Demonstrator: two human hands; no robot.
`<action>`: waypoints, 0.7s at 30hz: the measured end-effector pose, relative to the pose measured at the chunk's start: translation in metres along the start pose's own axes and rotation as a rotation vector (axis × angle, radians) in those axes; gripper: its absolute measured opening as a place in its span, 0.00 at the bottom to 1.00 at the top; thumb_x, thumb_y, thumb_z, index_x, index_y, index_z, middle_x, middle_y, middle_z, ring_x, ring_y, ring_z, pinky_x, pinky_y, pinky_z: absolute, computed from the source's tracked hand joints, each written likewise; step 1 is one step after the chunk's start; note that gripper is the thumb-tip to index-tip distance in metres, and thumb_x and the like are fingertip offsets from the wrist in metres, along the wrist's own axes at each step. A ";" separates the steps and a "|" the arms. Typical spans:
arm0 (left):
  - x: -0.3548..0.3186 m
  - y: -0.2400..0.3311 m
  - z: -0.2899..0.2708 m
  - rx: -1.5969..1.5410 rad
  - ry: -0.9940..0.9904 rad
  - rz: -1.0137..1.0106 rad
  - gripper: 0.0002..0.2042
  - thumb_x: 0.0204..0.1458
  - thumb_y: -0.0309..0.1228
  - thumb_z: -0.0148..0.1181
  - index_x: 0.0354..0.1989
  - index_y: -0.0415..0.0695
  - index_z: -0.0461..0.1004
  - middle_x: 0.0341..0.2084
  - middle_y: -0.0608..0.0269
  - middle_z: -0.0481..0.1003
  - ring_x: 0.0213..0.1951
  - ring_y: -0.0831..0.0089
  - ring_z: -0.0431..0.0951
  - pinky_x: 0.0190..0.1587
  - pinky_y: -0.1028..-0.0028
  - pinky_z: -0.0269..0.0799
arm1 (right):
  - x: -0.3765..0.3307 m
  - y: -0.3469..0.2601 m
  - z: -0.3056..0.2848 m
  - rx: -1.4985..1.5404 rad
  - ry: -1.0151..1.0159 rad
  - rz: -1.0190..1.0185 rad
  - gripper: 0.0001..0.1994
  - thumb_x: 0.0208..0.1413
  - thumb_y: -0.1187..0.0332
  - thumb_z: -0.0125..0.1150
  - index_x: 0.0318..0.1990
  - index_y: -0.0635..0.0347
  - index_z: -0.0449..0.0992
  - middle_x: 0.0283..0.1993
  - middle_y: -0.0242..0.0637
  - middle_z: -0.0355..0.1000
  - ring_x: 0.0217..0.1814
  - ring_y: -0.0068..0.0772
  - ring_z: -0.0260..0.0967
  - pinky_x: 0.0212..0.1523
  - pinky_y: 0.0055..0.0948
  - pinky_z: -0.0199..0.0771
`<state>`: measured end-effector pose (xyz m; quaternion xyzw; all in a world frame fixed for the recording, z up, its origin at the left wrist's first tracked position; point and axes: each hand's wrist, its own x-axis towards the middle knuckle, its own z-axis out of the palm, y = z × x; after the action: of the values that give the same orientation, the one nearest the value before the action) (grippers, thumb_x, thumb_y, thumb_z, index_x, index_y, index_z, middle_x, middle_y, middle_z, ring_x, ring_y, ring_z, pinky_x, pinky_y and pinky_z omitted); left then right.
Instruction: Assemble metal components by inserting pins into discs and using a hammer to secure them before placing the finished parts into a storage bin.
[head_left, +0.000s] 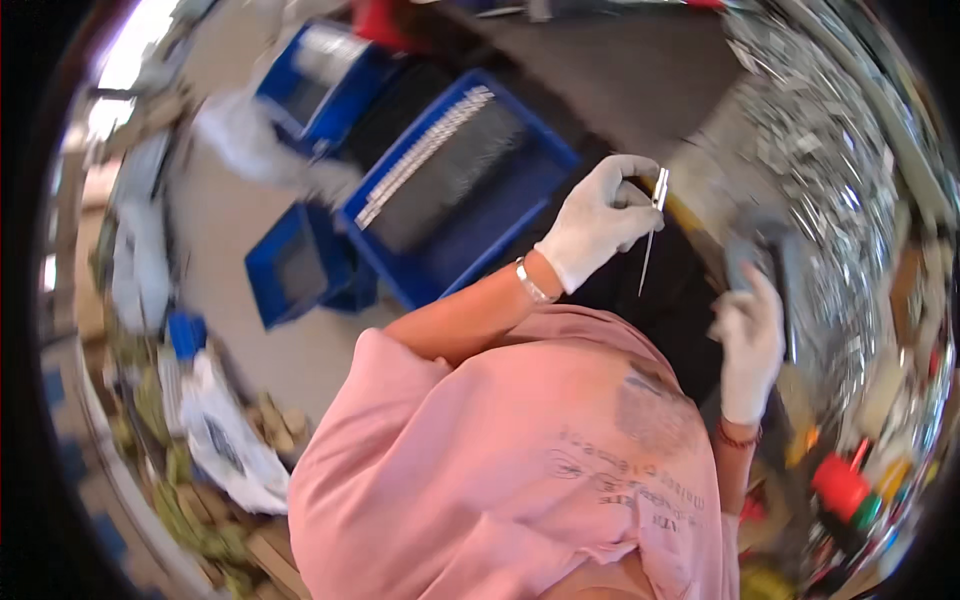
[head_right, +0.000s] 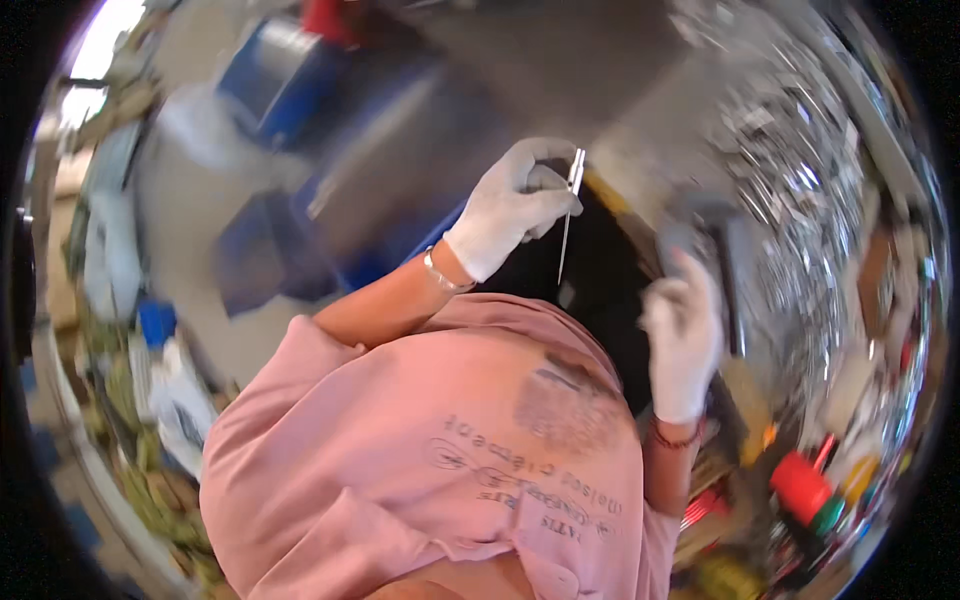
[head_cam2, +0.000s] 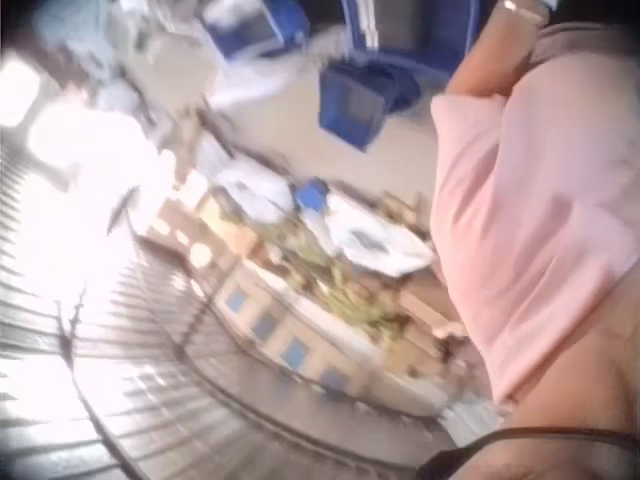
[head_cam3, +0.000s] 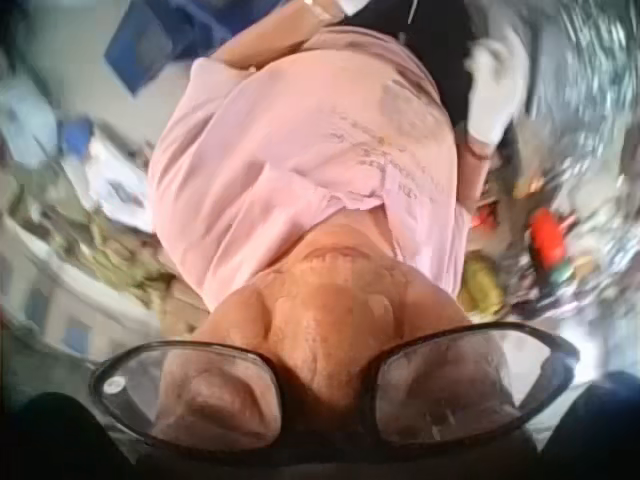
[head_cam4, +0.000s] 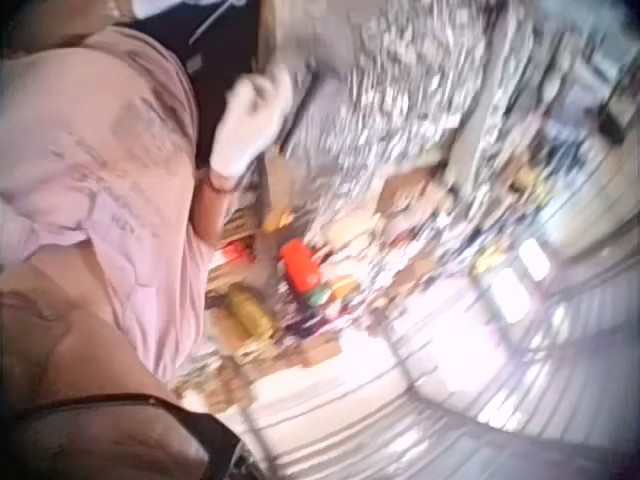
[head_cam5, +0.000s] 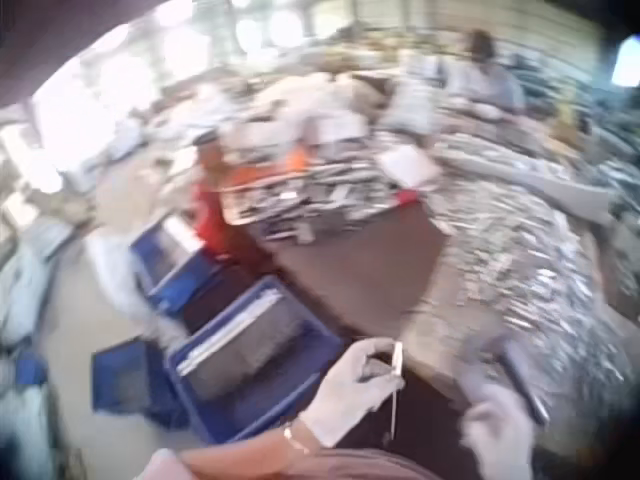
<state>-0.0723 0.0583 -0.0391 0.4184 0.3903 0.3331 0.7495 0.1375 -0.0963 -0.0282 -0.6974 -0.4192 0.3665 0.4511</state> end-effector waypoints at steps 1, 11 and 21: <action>-0.004 0.005 -0.022 0.043 0.108 0.021 0.26 0.53 0.21 0.68 0.62 0.38 0.70 0.33 0.61 0.79 0.28 0.78 0.74 0.30 0.76 0.71 | 0.002 -0.001 -0.006 0.010 0.074 -0.024 0.25 0.66 0.75 0.56 0.71 0.61 0.70 0.38 0.28 0.72 0.31 0.15 0.65 0.33 0.18 0.69; -0.097 -0.121 -0.402 0.947 1.033 0.016 0.23 0.53 0.27 0.73 0.58 0.38 0.76 0.34 0.61 0.81 0.30 0.76 0.80 0.33 0.74 0.77 | 0.022 0.026 -0.017 0.058 0.231 -0.012 0.21 0.72 0.71 0.52 0.70 0.64 0.70 0.37 0.29 0.69 0.23 0.09 0.50 0.22 0.14 0.47; -0.045 -0.109 -0.414 1.100 1.056 -0.310 0.19 0.53 0.30 0.73 0.53 0.39 0.81 0.37 0.50 0.85 0.38 0.61 0.86 0.42 0.64 0.82 | 0.013 0.026 -0.020 0.057 0.301 -0.027 0.20 0.71 0.74 0.51 0.68 0.66 0.71 0.35 0.32 0.70 0.23 0.11 0.52 0.24 0.15 0.54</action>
<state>-0.4325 0.1263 -0.2651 0.4568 0.8587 0.1382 0.1868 0.1667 -0.0972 -0.0476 -0.7257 -0.3455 0.2634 0.5335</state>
